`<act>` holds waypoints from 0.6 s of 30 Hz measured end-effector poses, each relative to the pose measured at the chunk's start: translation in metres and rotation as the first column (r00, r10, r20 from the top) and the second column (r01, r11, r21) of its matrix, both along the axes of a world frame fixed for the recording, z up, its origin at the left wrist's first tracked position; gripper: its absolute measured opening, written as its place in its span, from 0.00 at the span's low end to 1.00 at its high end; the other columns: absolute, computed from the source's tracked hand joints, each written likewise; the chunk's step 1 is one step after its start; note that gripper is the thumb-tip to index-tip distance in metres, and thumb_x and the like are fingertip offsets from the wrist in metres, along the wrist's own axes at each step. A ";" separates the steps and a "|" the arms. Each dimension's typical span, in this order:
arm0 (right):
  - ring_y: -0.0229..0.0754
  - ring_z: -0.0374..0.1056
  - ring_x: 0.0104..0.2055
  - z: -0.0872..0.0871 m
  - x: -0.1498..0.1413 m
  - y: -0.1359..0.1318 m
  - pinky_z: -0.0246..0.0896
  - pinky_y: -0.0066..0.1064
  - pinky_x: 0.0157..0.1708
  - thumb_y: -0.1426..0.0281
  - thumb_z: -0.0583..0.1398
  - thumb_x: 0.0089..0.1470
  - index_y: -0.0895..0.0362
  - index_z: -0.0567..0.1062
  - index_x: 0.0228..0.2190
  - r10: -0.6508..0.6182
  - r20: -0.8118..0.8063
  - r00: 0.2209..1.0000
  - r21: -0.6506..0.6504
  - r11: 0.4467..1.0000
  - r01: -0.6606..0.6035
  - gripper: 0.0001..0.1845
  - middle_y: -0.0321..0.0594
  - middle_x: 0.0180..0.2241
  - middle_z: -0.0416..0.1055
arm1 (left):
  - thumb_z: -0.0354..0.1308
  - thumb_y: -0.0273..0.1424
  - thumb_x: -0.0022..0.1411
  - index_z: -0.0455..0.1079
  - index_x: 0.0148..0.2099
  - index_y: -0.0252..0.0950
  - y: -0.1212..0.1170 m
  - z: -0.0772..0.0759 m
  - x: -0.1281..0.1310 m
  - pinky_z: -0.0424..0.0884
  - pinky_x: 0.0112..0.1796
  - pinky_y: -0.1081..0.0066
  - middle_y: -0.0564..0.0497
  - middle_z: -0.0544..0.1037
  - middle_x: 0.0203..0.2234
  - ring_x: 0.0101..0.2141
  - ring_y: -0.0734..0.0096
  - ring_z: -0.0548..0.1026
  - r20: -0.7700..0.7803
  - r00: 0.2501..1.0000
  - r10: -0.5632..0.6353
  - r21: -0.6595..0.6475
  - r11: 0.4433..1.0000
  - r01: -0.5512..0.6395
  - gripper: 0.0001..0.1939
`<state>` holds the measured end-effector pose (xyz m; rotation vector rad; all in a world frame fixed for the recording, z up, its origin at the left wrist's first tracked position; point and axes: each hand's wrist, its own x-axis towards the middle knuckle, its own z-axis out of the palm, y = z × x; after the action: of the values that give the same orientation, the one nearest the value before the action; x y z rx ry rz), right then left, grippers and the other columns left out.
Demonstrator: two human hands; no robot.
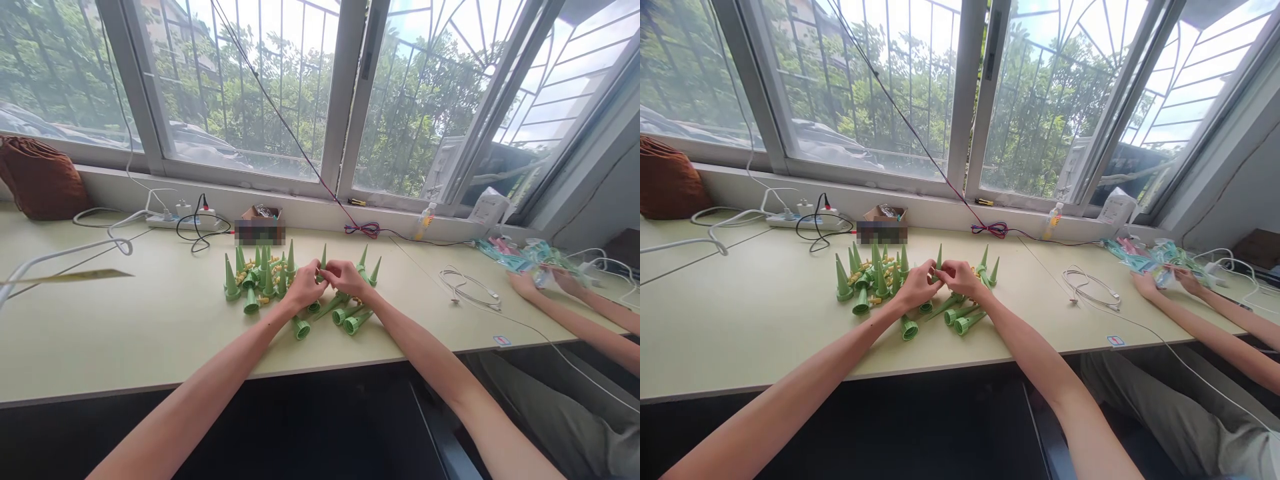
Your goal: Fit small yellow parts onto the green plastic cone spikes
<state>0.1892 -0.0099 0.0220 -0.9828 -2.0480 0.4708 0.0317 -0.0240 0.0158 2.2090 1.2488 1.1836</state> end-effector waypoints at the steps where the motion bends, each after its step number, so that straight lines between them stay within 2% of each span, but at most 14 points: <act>1: 0.34 0.59 0.22 0.000 0.000 0.000 0.53 0.26 0.23 0.55 0.57 0.55 0.57 0.66 0.21 0.000 -0.002 1.000 -0.003 1.000 0.000 0.20 0.33 0.17 0.64 | 0.54 0.30 0.53 0.57 0.33 0.37 0.000 0.000 0.000 0.57 0.23 0.75 0.56 0.66 0.23 0.20 0.78 0.62 0.002 1.000 0.000 0.003 1.000 0.000 0.08; 18: 0.34 0.59 0.21 -0.001 0.000 0.001 0.55 0.26 0.23 0.56 0.56 0.56 0.57 0.66 0.22 0.032 -0.034 0.999 -0.023 0.999 -0.033 0.19 0.33 0.17 0.64 | 0.55 0.31 0.53 0.57 0.33 0.37 0.001 -0.001 0.000 0.57 0.23 0.74 0.55 0.67 0.24 0.20 0.77 0.64 0.002 1.000 0.012 0.022 1.000 -0.012 0.08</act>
<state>0.1888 -0.0090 0.0210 -0.9505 -2.0348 0.5270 0.0314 -0.0232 0.0151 2.2186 1.2556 1.2095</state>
